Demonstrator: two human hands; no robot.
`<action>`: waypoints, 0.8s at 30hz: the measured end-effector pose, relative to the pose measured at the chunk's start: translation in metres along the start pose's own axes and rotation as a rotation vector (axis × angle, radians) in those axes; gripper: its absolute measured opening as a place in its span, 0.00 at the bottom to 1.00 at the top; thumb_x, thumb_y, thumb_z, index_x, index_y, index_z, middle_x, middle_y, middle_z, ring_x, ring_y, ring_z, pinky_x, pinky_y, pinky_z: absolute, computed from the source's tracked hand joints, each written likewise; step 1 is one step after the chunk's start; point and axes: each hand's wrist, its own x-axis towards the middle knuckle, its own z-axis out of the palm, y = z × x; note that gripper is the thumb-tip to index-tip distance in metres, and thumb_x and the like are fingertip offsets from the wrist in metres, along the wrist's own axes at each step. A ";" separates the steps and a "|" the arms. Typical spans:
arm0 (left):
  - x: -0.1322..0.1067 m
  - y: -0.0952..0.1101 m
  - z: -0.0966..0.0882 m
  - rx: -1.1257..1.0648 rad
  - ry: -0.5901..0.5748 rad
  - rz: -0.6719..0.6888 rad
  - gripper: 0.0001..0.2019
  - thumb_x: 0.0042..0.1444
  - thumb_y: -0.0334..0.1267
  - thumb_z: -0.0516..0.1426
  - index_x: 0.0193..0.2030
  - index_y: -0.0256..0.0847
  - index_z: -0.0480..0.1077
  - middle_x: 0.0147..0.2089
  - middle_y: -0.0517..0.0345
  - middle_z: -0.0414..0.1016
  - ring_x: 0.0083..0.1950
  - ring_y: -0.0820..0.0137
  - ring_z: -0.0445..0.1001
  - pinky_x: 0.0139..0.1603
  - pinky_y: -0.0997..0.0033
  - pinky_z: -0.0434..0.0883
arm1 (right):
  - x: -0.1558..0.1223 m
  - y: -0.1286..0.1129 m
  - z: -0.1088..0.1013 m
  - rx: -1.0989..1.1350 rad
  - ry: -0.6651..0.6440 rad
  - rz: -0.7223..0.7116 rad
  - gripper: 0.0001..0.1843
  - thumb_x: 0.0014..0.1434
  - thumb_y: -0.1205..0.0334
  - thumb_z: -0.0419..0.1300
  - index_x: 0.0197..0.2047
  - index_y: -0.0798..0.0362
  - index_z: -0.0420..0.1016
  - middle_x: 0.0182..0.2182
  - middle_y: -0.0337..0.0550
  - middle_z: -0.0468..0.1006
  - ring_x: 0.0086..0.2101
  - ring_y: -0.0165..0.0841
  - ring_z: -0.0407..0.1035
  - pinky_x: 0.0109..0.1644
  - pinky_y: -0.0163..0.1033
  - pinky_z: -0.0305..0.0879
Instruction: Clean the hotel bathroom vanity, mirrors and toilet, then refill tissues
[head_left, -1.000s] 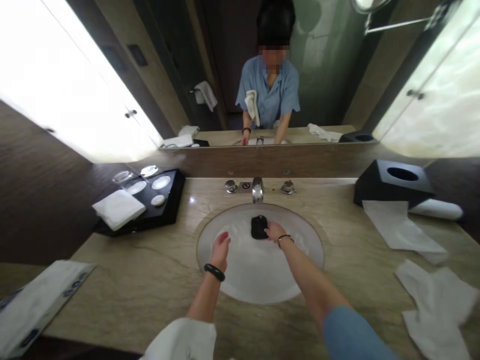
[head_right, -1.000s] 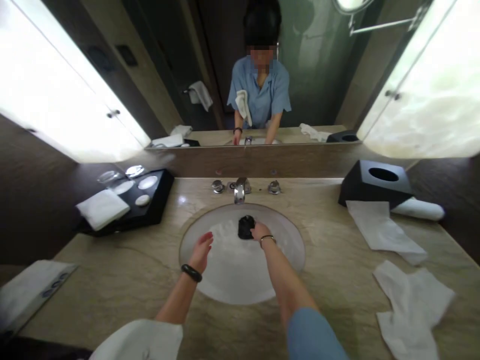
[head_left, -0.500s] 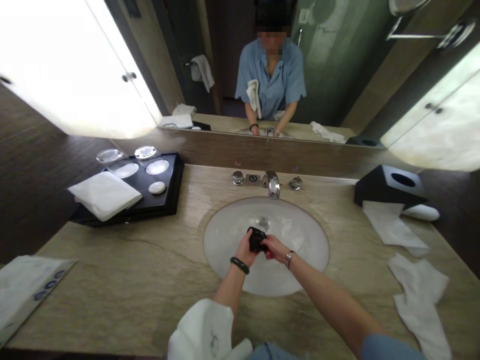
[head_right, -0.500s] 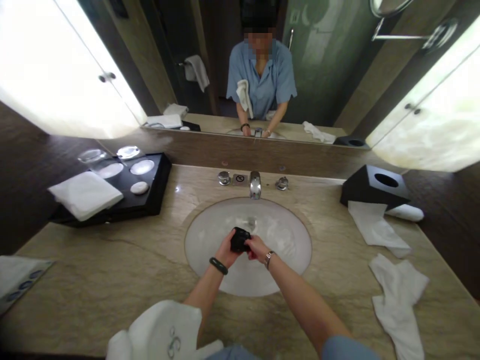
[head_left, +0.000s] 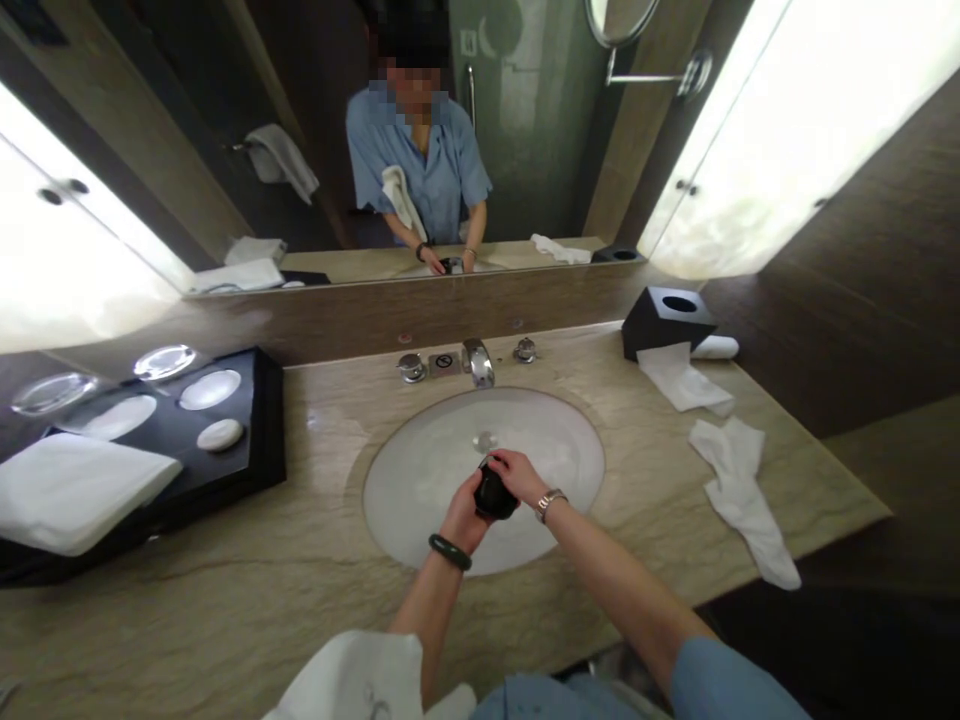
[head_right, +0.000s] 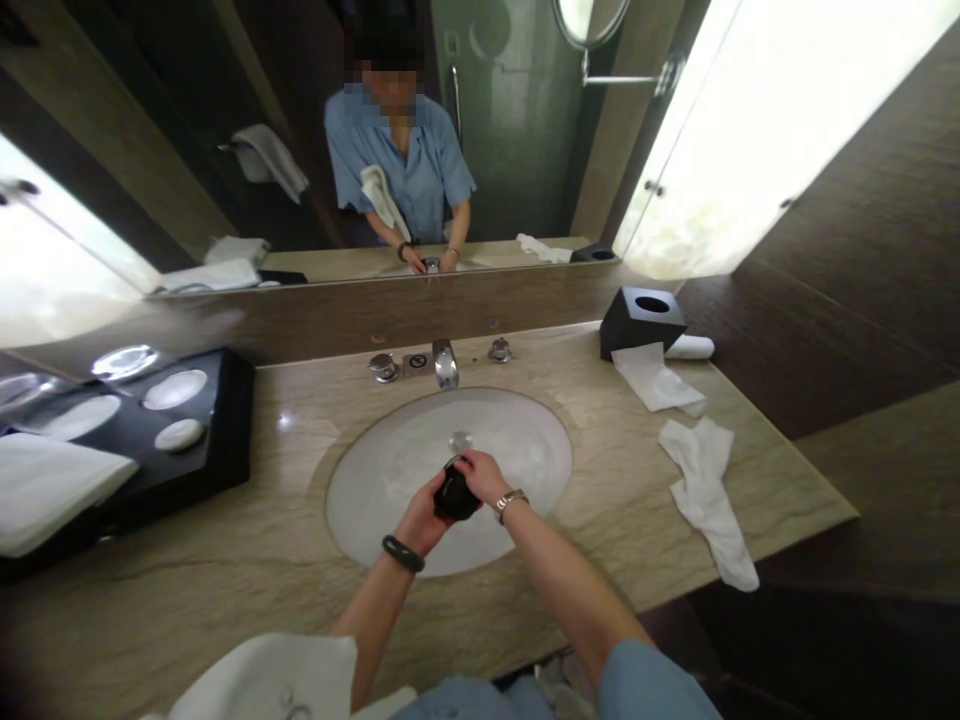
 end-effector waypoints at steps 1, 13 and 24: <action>0.000 -0.001 0.000 0.011 0.003 0.007 0.10 0.68 0.37 0.50 0.45 0.35 0.70 0.36 0.50 0.79 0.34 0.62 0.79 0.47 0.47 0.78 | -0.004 0.000 0.000 -0.013 0.002 -0.004 0.10 0.63 0.61 0.59 0.42 0.54 0.80 0.40 0.46 0.83 0.41 0.36 0.73 0.46 0.37 0.66; 0.010 0.005 0.011 0.269 0.132 0.441 0.13 0.59 0.24 0.57 0.45 0.45 0.75 0.64 0.57 0.71 0.72 0.70 0.59 0.70 0.71 0.59 | -0.108 0.097 -0.166 -0.454 0.323 -0.089 0.26 0.61 0.64 0.60 0.63 0.47 0.71 0.67 0.49 0.65 0.70 0.47 0.48 0.71 0.61 0.42; -0.022 -0.042 0.103 0.007 -0.059 0.112 0.13 0.69 0.40 0.50 0.48 0.36 0.72 0.42 0.50 0.81 0.36 0.64 0.80 0.45 0.48 0.80 | -0.142 0.151 -0.199 0.073 0.481 -0.077 0.18 0.64 0.54 0.54 0.54 0.53 0.70 0.46 0.50 0.77 0.43 0.40 0.72 0.51 0.47 0.70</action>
